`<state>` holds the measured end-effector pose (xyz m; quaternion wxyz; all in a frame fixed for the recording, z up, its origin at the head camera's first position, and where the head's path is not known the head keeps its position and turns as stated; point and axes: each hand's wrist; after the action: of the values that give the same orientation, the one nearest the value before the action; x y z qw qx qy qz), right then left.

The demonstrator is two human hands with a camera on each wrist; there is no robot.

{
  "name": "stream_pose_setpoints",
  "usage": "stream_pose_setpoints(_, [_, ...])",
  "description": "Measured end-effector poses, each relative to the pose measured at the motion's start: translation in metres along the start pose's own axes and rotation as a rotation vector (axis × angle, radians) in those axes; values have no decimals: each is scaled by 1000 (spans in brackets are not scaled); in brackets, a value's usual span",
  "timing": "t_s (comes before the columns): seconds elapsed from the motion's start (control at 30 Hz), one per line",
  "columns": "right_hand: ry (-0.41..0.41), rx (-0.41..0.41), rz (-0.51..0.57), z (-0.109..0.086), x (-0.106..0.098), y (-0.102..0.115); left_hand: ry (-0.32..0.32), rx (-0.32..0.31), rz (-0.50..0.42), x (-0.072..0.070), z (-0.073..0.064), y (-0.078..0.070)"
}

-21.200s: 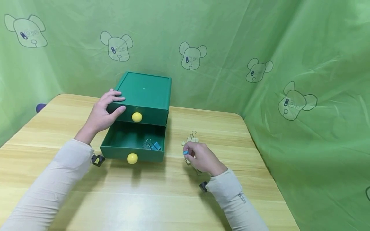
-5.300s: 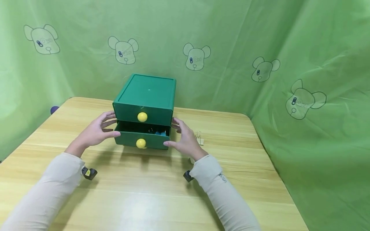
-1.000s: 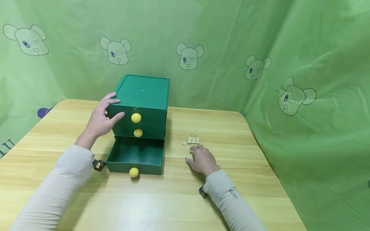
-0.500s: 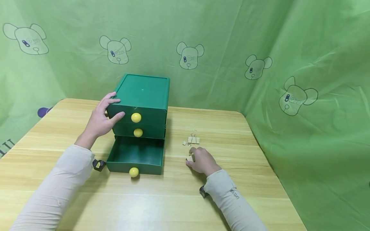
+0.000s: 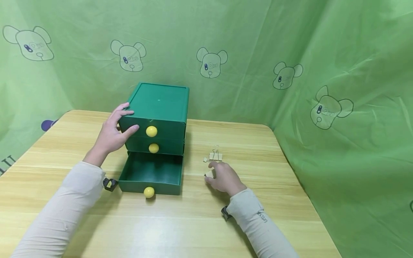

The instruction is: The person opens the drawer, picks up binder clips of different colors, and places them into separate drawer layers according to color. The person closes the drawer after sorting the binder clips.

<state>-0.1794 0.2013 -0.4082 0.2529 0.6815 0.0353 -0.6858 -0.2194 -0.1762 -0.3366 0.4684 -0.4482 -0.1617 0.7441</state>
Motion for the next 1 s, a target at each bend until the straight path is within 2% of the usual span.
stream_pose_setpoints(0.3, [-23,-16,32,0,-4,8,3,-5,-1,0,0,0])
stream_pose_setpoints(1.0, [-60,-69,18,-1,-13,24,1,-4,-2,0,-1,0])
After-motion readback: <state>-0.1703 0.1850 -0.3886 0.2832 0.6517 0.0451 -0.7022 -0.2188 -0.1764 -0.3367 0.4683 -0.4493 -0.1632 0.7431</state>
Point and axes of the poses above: each hand's wrist, its own z-axis towards the middle knuckle, its own x-axis out of the palm, y = z × x, and after that the axes turned 3 degrees about y, right-handed
